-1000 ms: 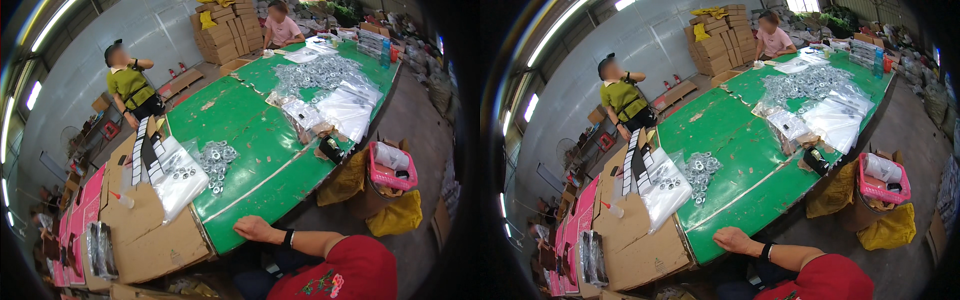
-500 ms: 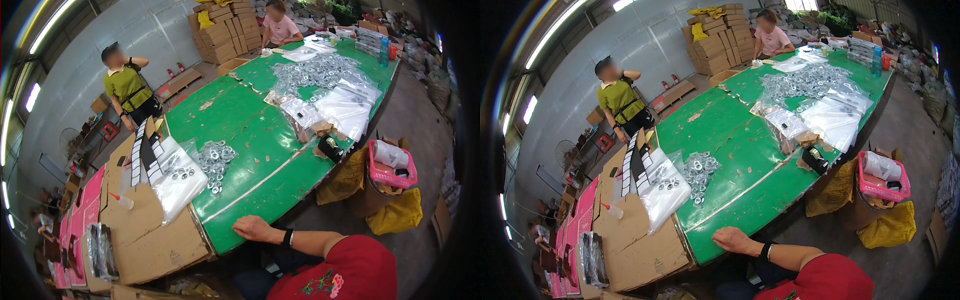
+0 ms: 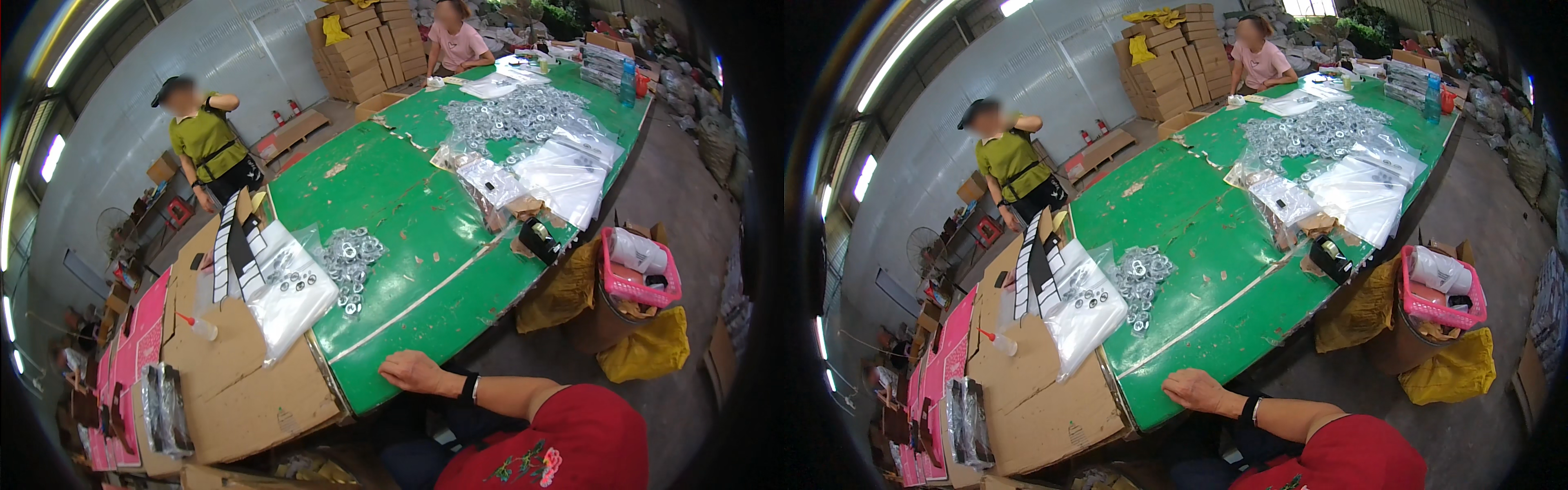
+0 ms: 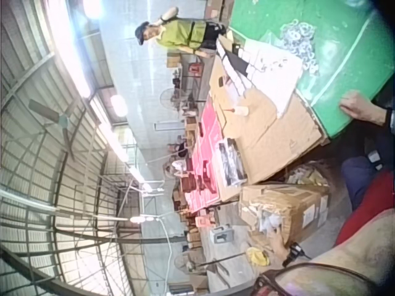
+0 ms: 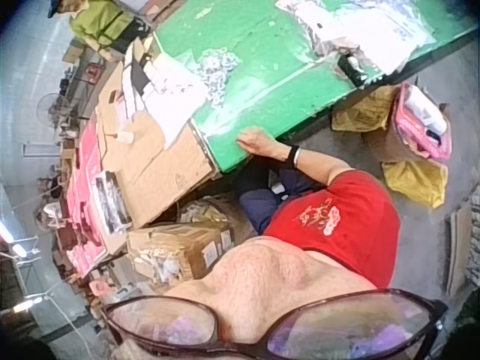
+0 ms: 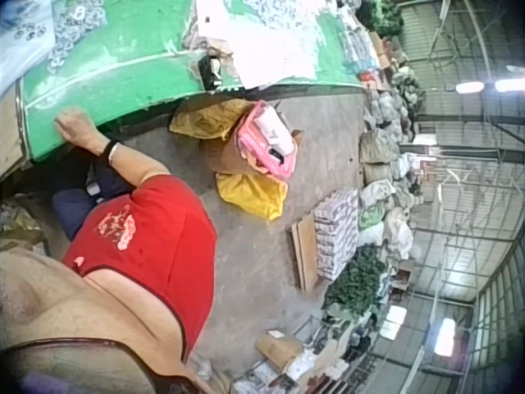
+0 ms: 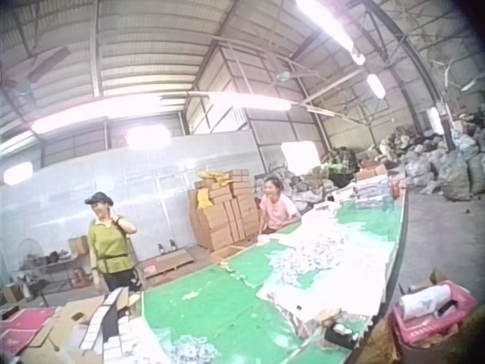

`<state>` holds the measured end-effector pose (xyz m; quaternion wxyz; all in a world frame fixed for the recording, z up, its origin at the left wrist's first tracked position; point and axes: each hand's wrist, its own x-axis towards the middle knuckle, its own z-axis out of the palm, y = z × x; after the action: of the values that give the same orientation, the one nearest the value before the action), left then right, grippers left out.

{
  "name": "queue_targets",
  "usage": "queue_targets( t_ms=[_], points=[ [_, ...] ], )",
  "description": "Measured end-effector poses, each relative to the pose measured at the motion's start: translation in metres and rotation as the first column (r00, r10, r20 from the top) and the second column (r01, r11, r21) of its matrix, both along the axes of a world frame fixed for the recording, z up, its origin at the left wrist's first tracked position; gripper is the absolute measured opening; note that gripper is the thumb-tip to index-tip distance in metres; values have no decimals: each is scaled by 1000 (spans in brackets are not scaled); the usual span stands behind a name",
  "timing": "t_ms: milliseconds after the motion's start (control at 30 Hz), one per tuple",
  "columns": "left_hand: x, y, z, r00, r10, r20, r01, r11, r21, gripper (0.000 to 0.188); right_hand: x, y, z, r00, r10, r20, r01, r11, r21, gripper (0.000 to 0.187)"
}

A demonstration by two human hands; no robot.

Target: The recorder is walking around a factory environment, observing other workers and briefly adjusting glasses.

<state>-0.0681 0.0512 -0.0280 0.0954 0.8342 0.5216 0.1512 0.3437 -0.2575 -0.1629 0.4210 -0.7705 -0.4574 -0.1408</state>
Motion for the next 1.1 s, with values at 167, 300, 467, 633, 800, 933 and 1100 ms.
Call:
queue_targets(
  t_ms=[167, 300, 467, 633, 800, 933, 1100],
  points=[
    [-3, -3, 2, 1000, -7, -13, 7, 1000, 4, 31, -2, -2, 1, 1000, -11, -4, 11, 1000, 3, 10],
    [-14, -8, 3, 1000, -1, -20, 1, 1000, 21, 31, -1, -3, -2, 999, -5, -38, 6, 1000, 24, 10],
    [-67, -26, 5, 998, 61, -30, -59, 997, 52, 31, 3, 4, 2, 998, 40, -46, -41, 999, -13, 6],
    [-77, -46, 5, 998, 22, -65, -20, 999, 39, 30, 4, -11, 21, 993, -54, -106, 48, 997, -63, 5],
    [-59, -63, 27, 998, 62, 13, -62, 998, -9, 28, 1, -3, 19, 998, 3, -69, -3, 1000, -4, 3],
    [-58, -68, 31, 996, 77, 52, -74, 996, -59, 32, -1, -1, 20, 999, -3, -52, 3, 1000, 1, 3],
    [-56, -70, 31, 997, 62, 46, -60, 997, -43, 34, 1, -4, 21, 999, -11, -45, 11, 1000, -3, 3]
  ],
)
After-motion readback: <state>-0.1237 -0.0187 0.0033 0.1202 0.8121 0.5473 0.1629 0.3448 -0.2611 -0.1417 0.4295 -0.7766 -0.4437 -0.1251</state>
